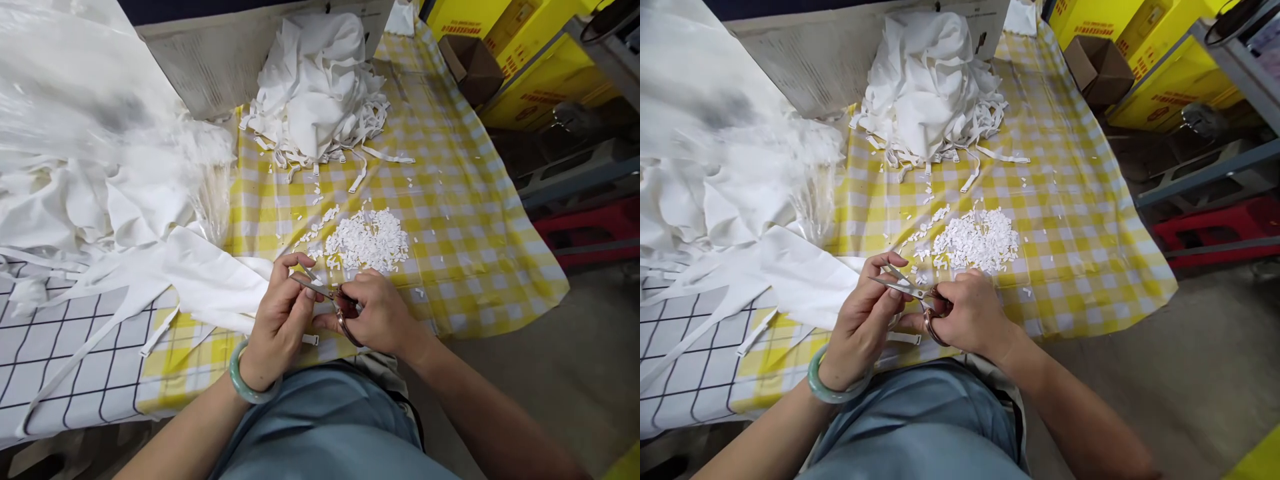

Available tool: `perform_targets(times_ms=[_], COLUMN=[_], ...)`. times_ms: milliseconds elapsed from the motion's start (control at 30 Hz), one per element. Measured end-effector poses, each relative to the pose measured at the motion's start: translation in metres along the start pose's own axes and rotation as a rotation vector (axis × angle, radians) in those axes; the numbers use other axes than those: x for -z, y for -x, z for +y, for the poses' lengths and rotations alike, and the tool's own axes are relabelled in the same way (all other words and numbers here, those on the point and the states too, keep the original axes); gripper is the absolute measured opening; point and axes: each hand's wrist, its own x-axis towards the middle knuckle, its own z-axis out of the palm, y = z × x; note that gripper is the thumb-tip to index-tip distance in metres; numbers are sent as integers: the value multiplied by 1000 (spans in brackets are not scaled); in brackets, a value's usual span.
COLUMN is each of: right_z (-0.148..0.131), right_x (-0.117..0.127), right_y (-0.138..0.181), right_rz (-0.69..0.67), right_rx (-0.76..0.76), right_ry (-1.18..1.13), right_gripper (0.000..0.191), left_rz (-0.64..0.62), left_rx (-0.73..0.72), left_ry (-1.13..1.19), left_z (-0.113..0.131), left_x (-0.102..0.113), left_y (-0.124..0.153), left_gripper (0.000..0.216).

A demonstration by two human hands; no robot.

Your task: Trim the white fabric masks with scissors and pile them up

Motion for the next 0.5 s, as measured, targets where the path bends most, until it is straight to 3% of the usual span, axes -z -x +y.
perform_targets(times_ms=[200, 300, 400, 500], right_z=[15, 21, 22, 22], right_x=[1, -1, 0, 3], right_y=[9, 12, 12, 9], right_rz=[34, 38, 30, 65], right_rx=[-94, -177, -272, -224], right_ry=[26, -72, -277, -411], right_gripper=[51, 54, 48, 35], left_rz=[-64, -89, -89, -65], left_rx=[23, 65, 224, 413], left_ry=[-19, 44, 192, 407], left_z=[-3, -5, -8, -6], left_x=[-10, -13, -14, -8], left_y=[-9, -11, -11, -9], left_gripper=[25, 26, 28, 29])
